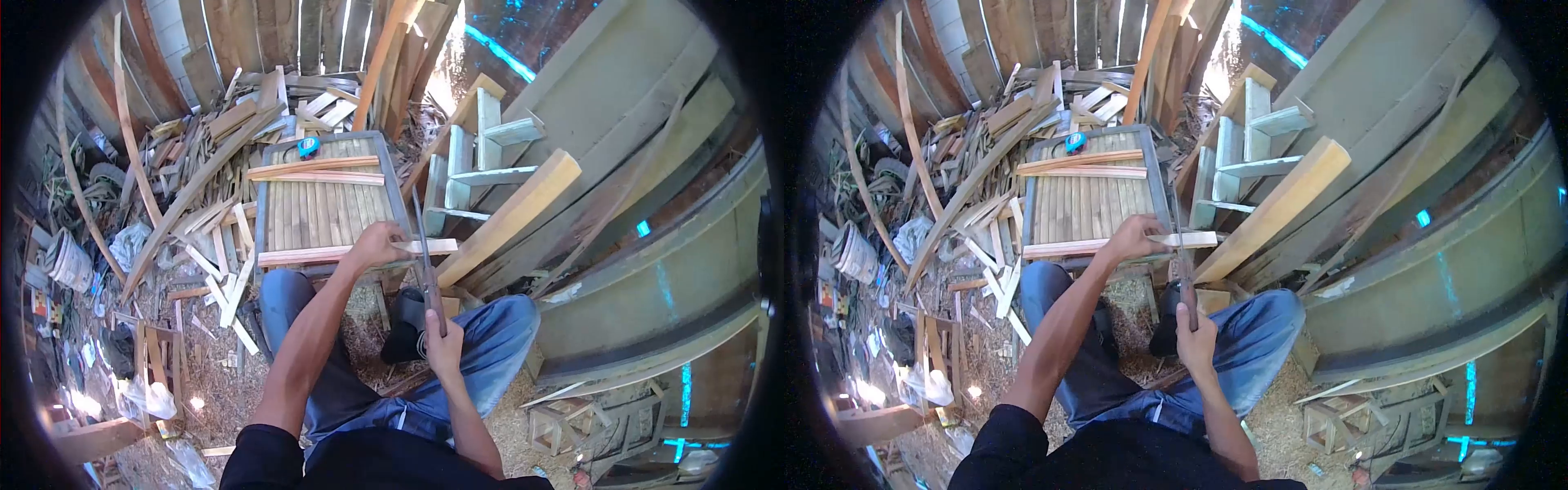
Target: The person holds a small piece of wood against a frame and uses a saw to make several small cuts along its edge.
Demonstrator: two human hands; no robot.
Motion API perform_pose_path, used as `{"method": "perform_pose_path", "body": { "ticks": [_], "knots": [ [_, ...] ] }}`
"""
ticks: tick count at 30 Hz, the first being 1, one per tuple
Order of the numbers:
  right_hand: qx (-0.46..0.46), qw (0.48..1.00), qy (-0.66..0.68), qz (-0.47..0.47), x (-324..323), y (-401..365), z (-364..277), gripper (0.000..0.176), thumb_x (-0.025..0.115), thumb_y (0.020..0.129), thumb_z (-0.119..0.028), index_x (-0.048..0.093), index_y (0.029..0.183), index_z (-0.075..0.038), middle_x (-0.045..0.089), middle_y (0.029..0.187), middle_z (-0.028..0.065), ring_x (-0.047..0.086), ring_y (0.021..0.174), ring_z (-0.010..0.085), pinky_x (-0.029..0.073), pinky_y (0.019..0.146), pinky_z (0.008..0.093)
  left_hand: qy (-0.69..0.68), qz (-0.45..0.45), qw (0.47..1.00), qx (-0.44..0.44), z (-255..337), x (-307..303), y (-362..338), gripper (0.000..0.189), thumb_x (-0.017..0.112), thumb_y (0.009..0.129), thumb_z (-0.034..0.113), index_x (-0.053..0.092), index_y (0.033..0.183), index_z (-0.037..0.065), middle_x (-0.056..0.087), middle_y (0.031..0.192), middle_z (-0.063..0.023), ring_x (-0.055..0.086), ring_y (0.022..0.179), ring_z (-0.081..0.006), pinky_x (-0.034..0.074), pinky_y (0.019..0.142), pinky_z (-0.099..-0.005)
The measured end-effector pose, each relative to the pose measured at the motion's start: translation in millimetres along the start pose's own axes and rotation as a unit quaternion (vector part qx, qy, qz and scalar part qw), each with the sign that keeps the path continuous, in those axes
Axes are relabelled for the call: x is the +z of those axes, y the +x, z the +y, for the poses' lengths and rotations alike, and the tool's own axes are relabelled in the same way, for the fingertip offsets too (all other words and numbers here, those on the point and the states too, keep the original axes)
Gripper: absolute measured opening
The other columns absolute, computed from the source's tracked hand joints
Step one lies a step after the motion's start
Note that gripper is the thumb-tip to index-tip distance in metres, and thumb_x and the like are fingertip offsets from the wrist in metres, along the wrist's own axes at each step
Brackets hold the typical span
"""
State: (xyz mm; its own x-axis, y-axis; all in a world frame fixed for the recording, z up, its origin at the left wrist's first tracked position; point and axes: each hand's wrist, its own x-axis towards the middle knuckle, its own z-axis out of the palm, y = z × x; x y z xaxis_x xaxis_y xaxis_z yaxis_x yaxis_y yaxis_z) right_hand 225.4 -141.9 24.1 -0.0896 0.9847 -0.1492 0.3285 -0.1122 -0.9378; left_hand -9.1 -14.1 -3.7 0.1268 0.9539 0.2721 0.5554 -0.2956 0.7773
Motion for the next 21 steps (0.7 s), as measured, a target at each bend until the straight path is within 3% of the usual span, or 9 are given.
{"method": "perform_pose_path", "body": {
  "ticks": [1,5,8,11,13,17,20,21],
  "knots": [
    [-0.022,0.999,-0.034,0.016,4,3,14,0.046,0.058,0.100,-0.035,0.053,0.064,-0.006,0.048,0.055,-0.0024,0.046,0.048,0.0069,0.035,0.045,0.0257,-0.011,-0.003,1.000,0.015,1,-3,2,0.029,0.085,0.065,0.021,0.074,0.086,0.004,0.064,0.078,-0.0147,0.064,0.077,-0.0337,0.051,0.070,-0.0401],
    [-0.041,0.999,-0.025,0.013,-1,13,5,0.046,0.058,0.099,-0.035,0.054,0.064,-0.005,0.049,0.054,-0.0019,0.046,0.047,0.0073,0.036,0.045,0.0259,0.003,0.004,0.999,0.037,7,-11,5,0.029,0.085,0.064,0.021,0.073,0.085,0.003,0.065,0.081,-0.0156,0.064,0.078,-0.0348,0.051,0.072,-0.0419],
    [-0.058,0.995,-0.076,0.006,-9,22,-19,0.046,0.058,0.099,-0.036,0.056,0.065,-0.004,0.050,0.055,-0.0017,0.047,0.047,0.0074,0.036,0.045,0.0262,0.056,0.008,0.998,0.028,15,-16,-4,0.029,0.081,0.068,0.022,0.073,0.088,0.002,0.066,0.084,-0.0161,0.064,0.081,-0.0355,0.052,0.075,-0.0432],
    [-0.059,0.994,-0.077,-0.049,-17,43,-46,0.046,0.057,0.100,-0.036,0.056,0.066,-0.005,0.048,0.055,-0.0027,0.046,0.047,0.0066,0.035,0.044,0.0263,0.113,-0.013,0.993,0.030,19,-28,-3,0.030,0.071,0.081,0.028,0.071,0.093,0.001,0.064,0.087,-0.0158,0.063,0.085,-0.0367,0.051,0.076,-0.0448],
    [-0.050,0.994,-0.079,-0.058,-14,55,-47,0.045,0.057,0.100,-0.035,0.056,0.067,-0.005,0.048,0.055,-0.0029,0.045,0.047,0.0065,0.035,0.044,0.0266,0.130,0.022,0.991,0.039,12,-26,-2,0.027,0.068,0.084,0.027,0.071,0.092,0.001,0.062,0.087,-0.0154,0.062,0.085,-0.0366,0.051,0.075,-0.0453],
    [-0.055,0.996,-0.051,-0.052,-1,57,-30,0.043,0.057,0.100,-0.034,0.055,0.068,-0.005,0.047,0.055,-0.0035,0.045,0.048,0.0063,0.035,0.046,0.0257,0.155,0.083,0.984,0.038,-2,-17,-1,0.024,0.061,0.091,0.025,0.071,0.091,0.003,0.058,0.086,-0.0146,0.060,0.086,-0.0366,0.050,0.074,-0.0460],
    [-0.098,0.994,-0.027,-0.043,8,52,-3,0.043,0.058,0.099,-0.033,0.055,0.068,-0.005,0.049,0.057,-0.0040,0.045,0.050,0.0067,0.035,0.048,0.0244,0.160,0.049,0.986,-0.016,3,-17,1,0.024,0.059,0.093,0.025,0.069,0.091,0.004,0.056,0.086,-0.0144,0.060,0.085,-0.0363,0.050,0.073,-0.0461],
    [-0.086,0.996,0.007,-0.034,10,48,5,0.038,0.060,0.098,-0.032,0.061,0.076,-0.001,0.053,0.060,-0.0016,0.049,0.054,0.0084,0.038,0.051,0.0268,0.160,0.045,0.986,-0.019,6,-17,0,0.024,0.059,0.093,0.025,0.069,0.091,0.004,0.056,0.086,-0.0144,0.060,0.085,-0.0363,0.050,0.073,-0.0461]
  ]
}}
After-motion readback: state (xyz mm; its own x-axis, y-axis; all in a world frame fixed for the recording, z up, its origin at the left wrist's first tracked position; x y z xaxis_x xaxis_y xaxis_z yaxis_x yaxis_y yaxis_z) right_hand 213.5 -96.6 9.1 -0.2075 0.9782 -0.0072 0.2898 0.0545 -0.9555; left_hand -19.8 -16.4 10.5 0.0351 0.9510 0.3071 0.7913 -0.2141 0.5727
